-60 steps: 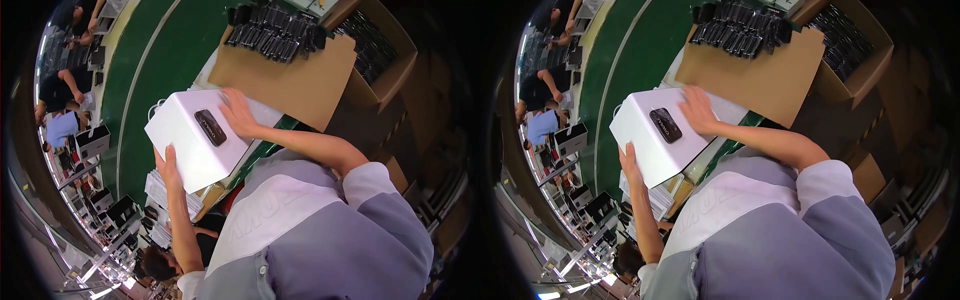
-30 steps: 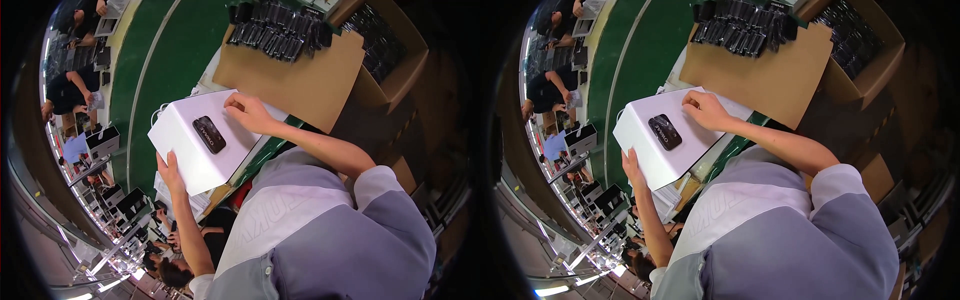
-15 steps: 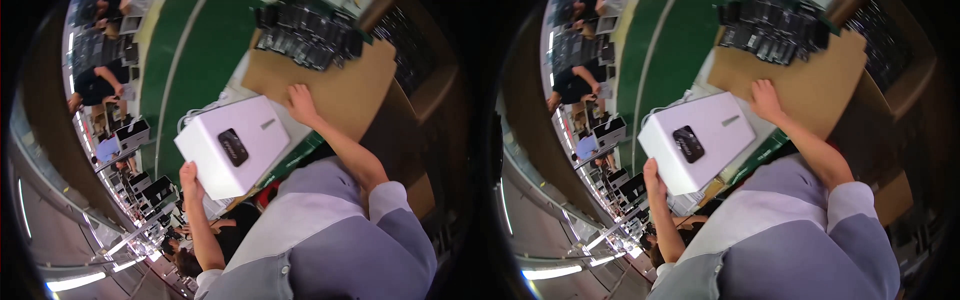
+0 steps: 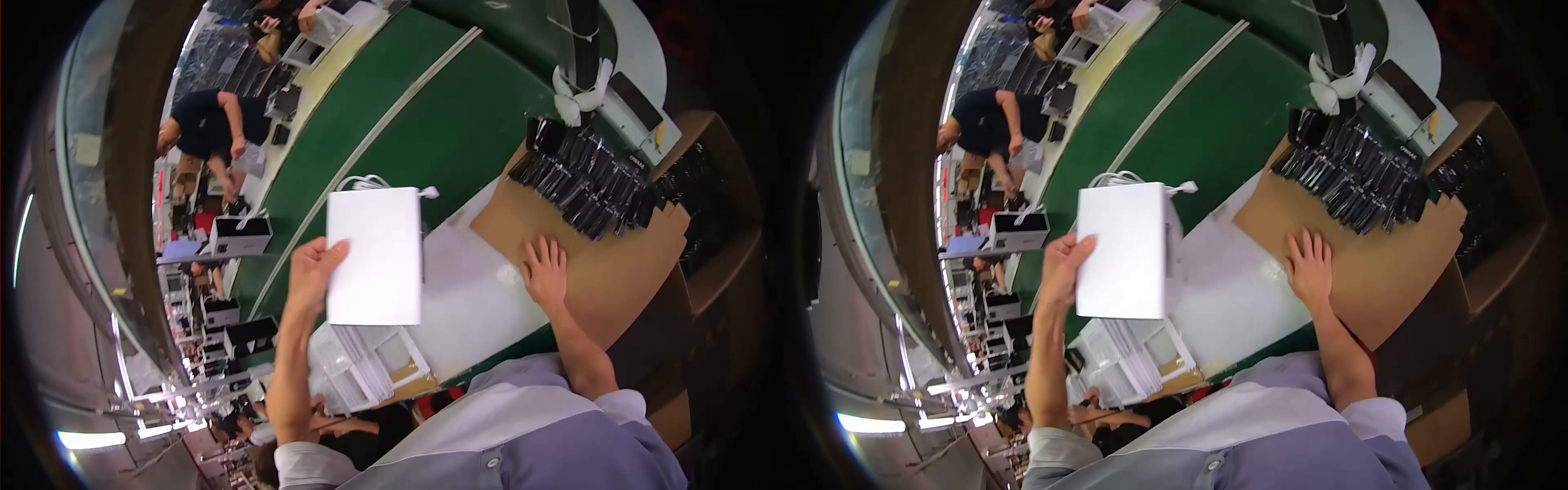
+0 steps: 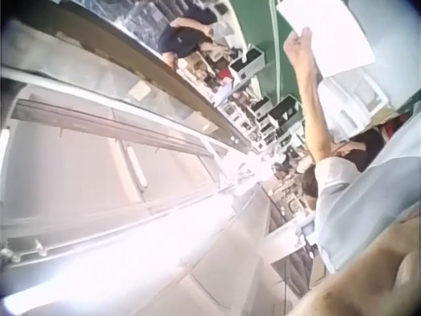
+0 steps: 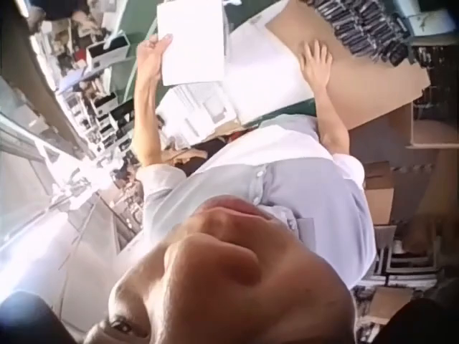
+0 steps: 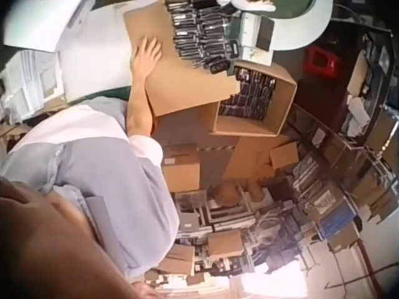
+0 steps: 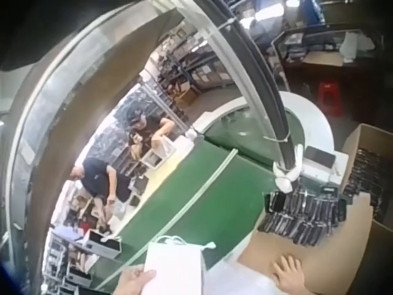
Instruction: Manually assemble electronic components into plastic housings on a production line.
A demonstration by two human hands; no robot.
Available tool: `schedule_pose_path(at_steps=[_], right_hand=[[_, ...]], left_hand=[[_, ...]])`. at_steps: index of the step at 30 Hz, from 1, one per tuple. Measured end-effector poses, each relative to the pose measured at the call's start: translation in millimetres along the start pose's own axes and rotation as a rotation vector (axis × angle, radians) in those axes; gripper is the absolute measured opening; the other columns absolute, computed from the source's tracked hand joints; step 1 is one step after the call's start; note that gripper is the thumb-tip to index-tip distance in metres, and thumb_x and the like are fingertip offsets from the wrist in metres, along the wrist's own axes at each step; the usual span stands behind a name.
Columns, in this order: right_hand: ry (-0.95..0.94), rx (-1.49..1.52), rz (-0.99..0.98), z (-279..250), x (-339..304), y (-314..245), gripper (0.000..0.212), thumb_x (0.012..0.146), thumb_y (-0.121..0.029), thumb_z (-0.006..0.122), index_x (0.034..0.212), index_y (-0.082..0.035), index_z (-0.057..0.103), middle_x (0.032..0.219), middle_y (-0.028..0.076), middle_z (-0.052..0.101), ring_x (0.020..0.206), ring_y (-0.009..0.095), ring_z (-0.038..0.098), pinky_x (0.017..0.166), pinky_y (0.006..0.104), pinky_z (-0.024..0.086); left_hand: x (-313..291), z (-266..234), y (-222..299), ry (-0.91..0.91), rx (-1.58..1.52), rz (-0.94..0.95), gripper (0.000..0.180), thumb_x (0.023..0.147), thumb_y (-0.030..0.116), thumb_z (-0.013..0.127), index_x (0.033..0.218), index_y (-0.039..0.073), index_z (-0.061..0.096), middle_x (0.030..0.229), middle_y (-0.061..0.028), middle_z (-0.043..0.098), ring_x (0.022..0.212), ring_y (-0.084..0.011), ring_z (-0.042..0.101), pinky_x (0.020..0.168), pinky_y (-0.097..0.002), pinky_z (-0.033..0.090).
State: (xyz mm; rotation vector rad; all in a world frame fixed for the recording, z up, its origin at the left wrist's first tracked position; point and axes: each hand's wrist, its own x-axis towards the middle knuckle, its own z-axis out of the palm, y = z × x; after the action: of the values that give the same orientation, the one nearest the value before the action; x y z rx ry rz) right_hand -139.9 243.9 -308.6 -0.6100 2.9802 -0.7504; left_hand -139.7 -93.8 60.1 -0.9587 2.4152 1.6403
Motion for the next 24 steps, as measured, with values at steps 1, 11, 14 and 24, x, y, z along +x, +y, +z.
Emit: schedule_pose_path(at_steps=[1, 11, 14, 24], right_hand=[[0.010, -0.015, 0.010, 0, 1, -1, 0.060, 0.097, -0.034, 0.065, 0.151, -0.014, 0.050, 0.158, 0.017, 0.042, 0.143, 0.042, 0.038, 0.118, 0.0556, 0.031], [-0.046, 0.010, 0.119, -9, 15, -6, 0.059, 0.094, -0.036, 0.066, 0.150, -0.019, 0.054, 0.160, 0.016, 0.041, 0.150, 0.042, 0.032, 0.124, 0.0567, 0.024], [-0.069, 0.004, 0.130, -12, 19, -9, 0.061, 0.092, -0.037, 0.066, 0.149, -0.022, 0.055, 0.160, 0.016, 0.041, 0.151, 0.042, 0.030, 0.126, 0.0575, 0.021], [-0.122, -0.047, 0.130, 4, 18, -11, 0.063, 0.087, -0.042, 0.070, 0.147, -0.025, 0.058, 0.159, 0.014, 0.045, 0.152, 0.042, 0.031, 0.125, 0.0603, 0.021]], left_hand=[[19, -11, 7, -0.001, 0.045, 0.021, 0.019, 0.098, 0.015, 0.075, 0.098, -0.003, 0.074, 0.086, -0.0058, 0.076, 0.068, -0.0076, 0.065, 0.062, -0.0234, 0.051], [318, -59, 84, -0.087, -0.100, 0.208, 0.030, 0.100, 0.029, 0.072, 0.100, -0.001, 0.069, 0.087, -0.0043, 0.073, 0.070, -0.0136, 0.068, 0.065, -0.0280, 0.054], [417, -75, 106, -0.041, -0.114, 0.300, 0.030, 0.099, 0.034, 0.073, 0.098, 0.004, 0.069, 0.078, 0.0002, 0.067, 0.060, -0.0097, 0.060, 0.054, -0.0259, 0.044], [664, -99, 120, 0.153, -0.122, 0.489, 0.033, 0.103, 0.033, 0.067, 0.113, 0.002, 0.072, 0.099, -0.0050, 0.074, 0.083, -0.0157, 0.068, 0.078, -0.0315, 0.055]])
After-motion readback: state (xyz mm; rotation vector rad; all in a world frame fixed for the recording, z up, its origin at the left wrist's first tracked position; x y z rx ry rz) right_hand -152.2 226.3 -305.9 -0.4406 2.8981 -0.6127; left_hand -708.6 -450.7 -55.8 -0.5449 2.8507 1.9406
